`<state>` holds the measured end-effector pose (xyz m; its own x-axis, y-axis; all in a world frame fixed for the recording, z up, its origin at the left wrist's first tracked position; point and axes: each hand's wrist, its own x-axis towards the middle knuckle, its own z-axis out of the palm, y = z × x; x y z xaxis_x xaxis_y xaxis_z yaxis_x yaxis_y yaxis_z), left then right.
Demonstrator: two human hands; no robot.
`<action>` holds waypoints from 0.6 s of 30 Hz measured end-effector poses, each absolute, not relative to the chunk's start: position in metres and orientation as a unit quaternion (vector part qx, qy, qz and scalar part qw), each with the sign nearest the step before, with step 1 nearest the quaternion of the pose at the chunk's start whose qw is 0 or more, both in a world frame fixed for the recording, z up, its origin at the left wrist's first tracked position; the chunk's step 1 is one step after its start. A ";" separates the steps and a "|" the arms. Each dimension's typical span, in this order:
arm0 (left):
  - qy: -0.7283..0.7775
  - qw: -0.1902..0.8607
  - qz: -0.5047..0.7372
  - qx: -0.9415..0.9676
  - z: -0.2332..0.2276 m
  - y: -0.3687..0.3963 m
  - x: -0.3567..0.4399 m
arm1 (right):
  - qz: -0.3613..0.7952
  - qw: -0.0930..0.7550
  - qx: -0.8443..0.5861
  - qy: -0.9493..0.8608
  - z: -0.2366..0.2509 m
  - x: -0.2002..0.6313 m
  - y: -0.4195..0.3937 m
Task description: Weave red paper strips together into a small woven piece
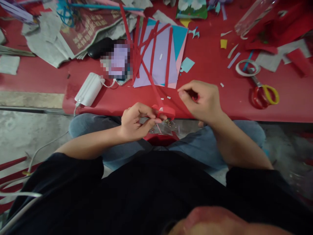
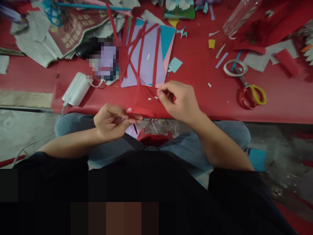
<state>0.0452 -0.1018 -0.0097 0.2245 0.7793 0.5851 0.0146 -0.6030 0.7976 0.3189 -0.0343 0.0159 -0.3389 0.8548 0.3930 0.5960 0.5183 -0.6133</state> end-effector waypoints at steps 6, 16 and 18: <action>0.094 0.417 0.518 0.741 0.023 -0.101 0.042 | 0.228 0.215 -0.522 -0.793 -0.030 0.332 0.013; 0.136 0.597 0.536 0.581 0.027 -0.117 0.031 | 0.181 0.200 -0.543 -0.795 -0.030 0.300 0.076; 0.163 0.607 0.541 0.559 0.022 -0.116 0.028 | 0.169 0.183 -0.557 -0.793 -0.030 0.279 0.118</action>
